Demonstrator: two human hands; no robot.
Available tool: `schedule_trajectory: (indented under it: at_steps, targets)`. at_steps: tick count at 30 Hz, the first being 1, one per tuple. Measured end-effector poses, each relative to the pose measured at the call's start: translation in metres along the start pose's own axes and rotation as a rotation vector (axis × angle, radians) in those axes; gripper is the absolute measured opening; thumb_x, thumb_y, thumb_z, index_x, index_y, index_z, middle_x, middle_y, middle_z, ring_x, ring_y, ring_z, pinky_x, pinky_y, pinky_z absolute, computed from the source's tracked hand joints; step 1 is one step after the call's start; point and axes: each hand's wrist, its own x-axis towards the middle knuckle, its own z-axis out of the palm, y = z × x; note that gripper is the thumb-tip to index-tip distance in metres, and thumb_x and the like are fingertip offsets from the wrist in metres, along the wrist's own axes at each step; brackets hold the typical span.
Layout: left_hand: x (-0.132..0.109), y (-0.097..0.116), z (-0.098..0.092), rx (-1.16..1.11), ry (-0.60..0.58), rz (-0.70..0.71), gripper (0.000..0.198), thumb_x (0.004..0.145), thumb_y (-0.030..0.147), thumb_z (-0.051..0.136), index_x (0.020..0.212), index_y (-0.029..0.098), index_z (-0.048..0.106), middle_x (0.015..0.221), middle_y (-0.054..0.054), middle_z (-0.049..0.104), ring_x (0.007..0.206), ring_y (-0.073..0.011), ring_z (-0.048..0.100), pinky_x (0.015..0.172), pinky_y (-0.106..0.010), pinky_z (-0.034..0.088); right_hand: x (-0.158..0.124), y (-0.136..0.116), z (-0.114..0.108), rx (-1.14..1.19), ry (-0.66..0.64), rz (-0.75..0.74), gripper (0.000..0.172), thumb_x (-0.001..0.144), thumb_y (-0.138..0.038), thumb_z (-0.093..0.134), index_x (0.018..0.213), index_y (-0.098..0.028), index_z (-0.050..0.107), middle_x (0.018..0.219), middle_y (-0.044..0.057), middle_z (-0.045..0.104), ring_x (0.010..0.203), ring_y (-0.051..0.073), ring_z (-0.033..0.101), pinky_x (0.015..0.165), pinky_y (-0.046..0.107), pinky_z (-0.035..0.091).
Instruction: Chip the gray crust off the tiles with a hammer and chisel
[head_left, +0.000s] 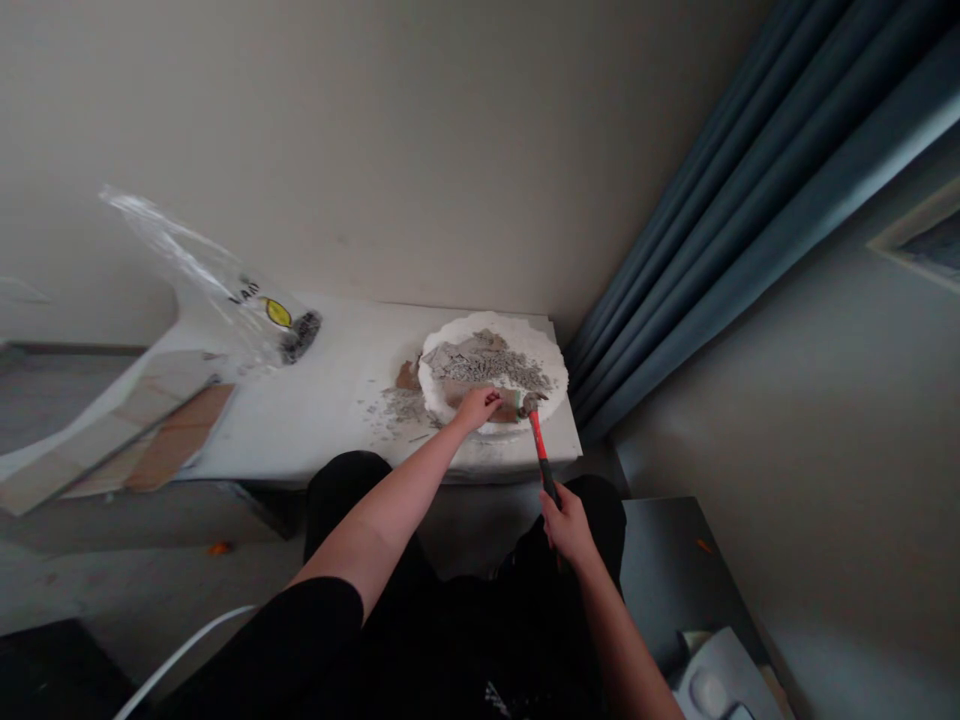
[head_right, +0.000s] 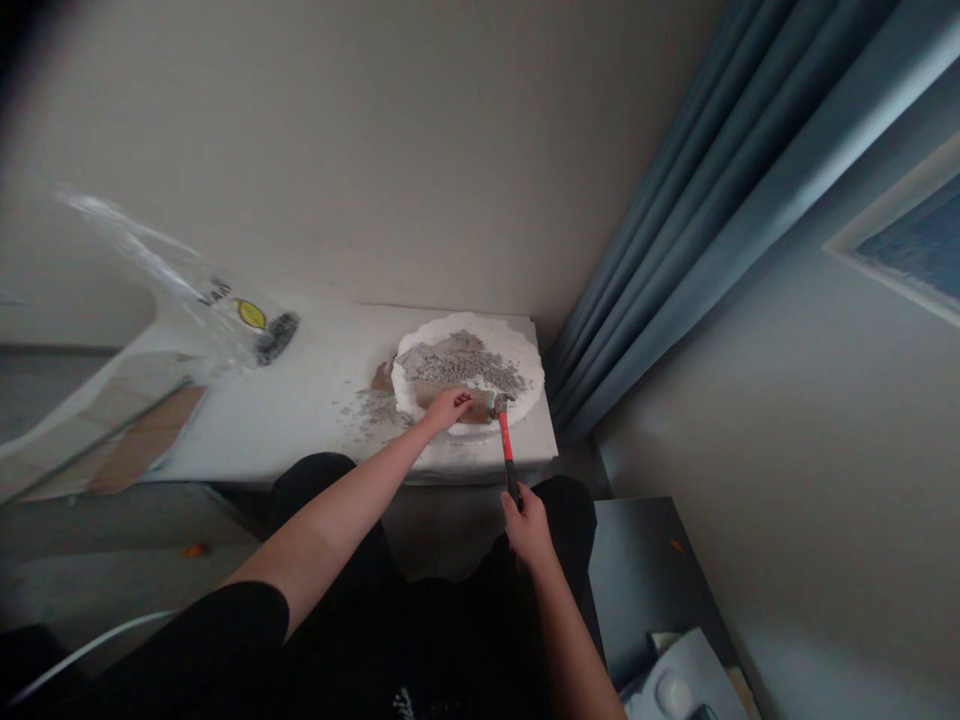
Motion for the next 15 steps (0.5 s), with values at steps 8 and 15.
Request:
schedule_trajectory:
  at_steps: [8, 15]
  targets:
    - [-0.001, -0.0004, -0.0012, 0.018, -0.003, 0.024, 0.015, 0.084, 0.026, 0.058, 0.087, 0.016, 0.068, 0.08, -0.005, 0.071, 0.074, -0.0173, 0.061, 0.073, -0.03, 0.048, 0.0002, 0.0002, -0.0001, -0.001, 0.001, 0.012, 0.038, 0.083, -0.053, 0.056, 0.092, -0.016, 0.06, 0.048, -0.008, 0.043, 0.035, 0.009, 0.039, 0.033, 0.019, 0.029]
    - [-0.0014, -0.0006, -0.0006, 0.024, -0.016, 0.036, 0.017, 0.083, 0.026, 0.058, 0.092, 0.016, 0.069, 0.085, -0.006, 0.072, 0.077, -0.0187, 0.064, 0.077, -0.032, 0.051, -0.0001, -0.001, -0.0003, -0.011, 0.0, 0.007, 0.036, 0.083, -0.051, 0.056, 0.093, -0.016, 0.06, 0.049, -0.007, 0.044, 0.034, 0.009, 0.038, 0.032, 0.02, 0.028]
